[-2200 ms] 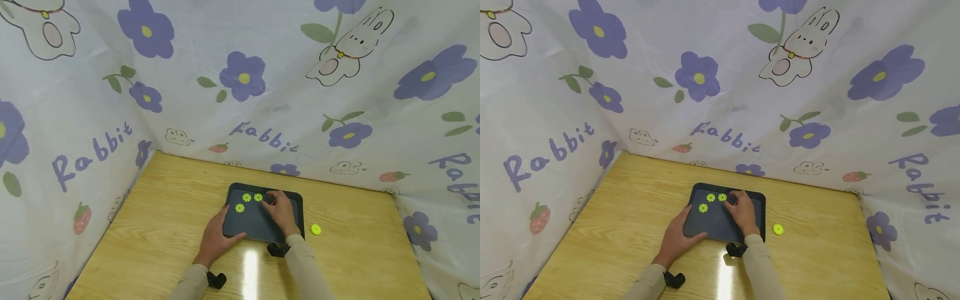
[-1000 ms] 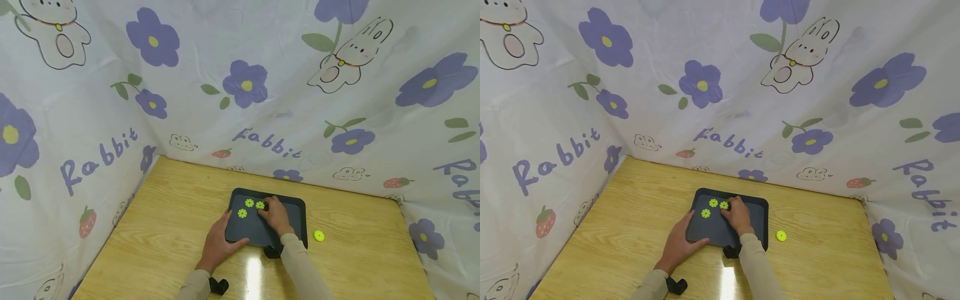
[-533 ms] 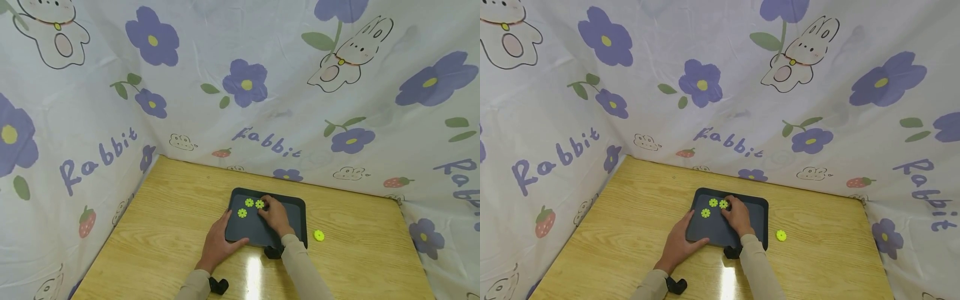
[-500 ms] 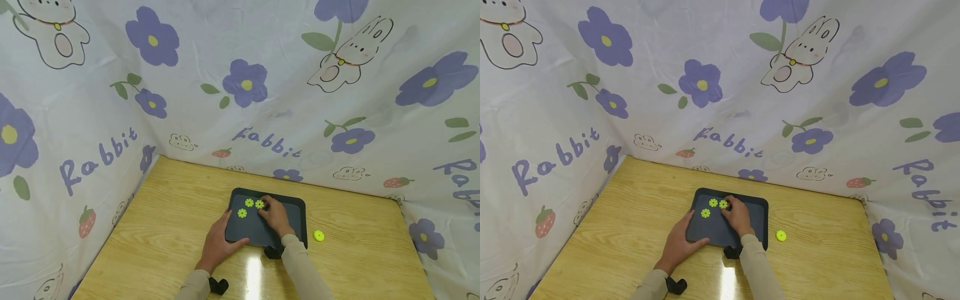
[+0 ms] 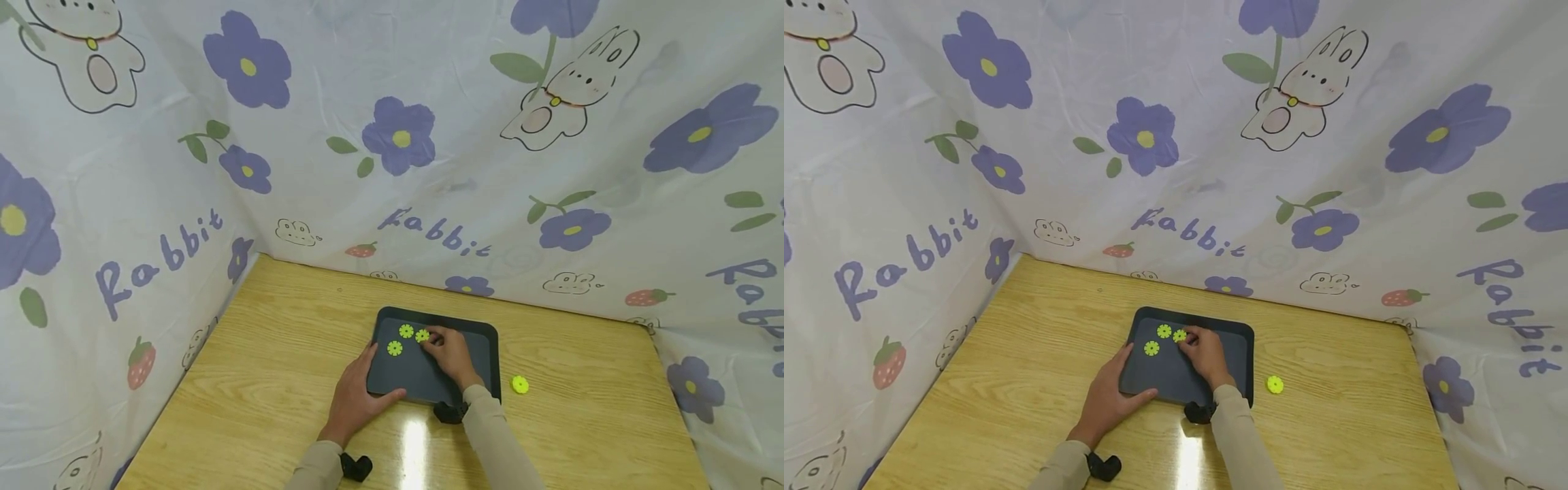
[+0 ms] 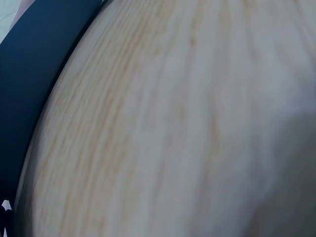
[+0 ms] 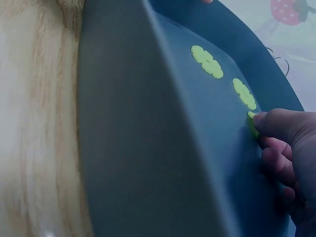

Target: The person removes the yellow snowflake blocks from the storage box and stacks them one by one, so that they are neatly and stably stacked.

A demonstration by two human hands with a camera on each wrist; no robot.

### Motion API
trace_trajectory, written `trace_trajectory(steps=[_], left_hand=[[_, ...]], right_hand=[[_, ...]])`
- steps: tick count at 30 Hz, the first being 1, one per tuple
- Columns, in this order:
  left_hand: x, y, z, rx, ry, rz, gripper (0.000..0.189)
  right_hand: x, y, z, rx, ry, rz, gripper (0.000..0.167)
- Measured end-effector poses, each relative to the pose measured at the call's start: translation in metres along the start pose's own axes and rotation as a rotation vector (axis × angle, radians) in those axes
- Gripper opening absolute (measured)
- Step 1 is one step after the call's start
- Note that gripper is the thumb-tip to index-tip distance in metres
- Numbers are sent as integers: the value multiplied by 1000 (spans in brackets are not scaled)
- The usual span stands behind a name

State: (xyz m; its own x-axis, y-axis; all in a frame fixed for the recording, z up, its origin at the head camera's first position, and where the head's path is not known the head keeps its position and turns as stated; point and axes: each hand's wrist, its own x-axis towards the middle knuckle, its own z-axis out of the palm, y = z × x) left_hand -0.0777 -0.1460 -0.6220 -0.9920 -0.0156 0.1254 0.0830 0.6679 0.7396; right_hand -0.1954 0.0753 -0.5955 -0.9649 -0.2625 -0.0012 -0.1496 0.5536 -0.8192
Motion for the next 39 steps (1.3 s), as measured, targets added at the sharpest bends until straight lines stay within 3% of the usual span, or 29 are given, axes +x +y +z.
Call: trace_trajectory(steps=[18,30,39], left_hand=[[-2,2,1,-12,6,2,107],[-1,4,1,-10,8,17,109],[0,3,-2,-10,23,40,109]], right_hand=[[-13,1,-4,27,52,-24,28],[-17,-4,-10,77,83,33,23],[-26,-5,-35,142,155,24,23]])
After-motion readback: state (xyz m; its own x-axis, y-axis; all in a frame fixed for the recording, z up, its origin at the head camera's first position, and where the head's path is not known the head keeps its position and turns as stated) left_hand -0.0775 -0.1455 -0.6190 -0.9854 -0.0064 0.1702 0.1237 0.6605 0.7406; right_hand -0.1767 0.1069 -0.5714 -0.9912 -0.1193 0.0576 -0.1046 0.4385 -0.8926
